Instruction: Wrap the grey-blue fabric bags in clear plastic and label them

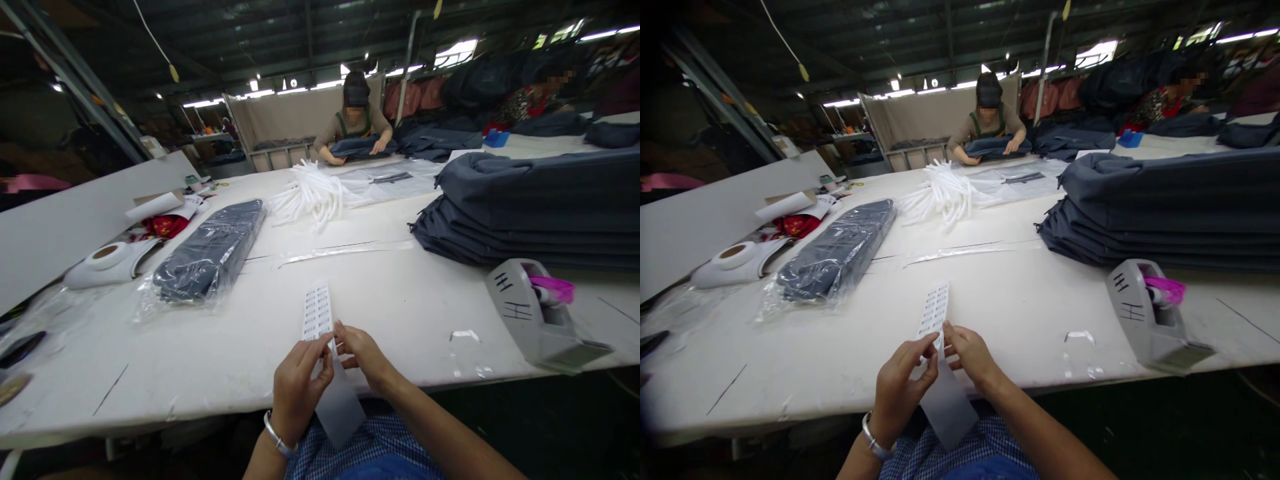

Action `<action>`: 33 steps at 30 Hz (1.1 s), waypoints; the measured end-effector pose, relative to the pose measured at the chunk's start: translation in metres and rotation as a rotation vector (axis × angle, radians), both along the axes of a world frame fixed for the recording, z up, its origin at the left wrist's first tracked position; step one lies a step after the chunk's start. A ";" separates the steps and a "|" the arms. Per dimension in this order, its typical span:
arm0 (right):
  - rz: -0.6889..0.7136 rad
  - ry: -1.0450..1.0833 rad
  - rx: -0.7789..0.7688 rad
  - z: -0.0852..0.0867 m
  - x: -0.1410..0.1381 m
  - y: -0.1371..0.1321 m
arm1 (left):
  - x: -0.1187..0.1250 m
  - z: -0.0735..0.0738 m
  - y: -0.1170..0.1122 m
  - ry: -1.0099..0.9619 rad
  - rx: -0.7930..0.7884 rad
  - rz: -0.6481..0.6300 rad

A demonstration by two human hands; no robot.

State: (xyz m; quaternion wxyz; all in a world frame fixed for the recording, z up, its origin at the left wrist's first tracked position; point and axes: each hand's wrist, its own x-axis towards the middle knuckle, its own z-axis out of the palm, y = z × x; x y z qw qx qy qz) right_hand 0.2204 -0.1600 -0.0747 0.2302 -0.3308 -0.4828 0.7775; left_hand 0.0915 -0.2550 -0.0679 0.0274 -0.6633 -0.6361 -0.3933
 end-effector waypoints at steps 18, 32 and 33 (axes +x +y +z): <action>-0.121 0.125 -0.035 -0.014 -0.009 -0.005 | -0.002 -0.014 -0.003 -0.198 0.004 0.031; -0.126 0.142 0.011 -0.019 -0.011 0.011 | -0.017 0.006 -0.008 -0.989 0.000 0.320; -0.113 0.148 0.032 -0.018 -0.014 0.013 | -0.021 0.007 -0.009 -1.017 0.024 0.342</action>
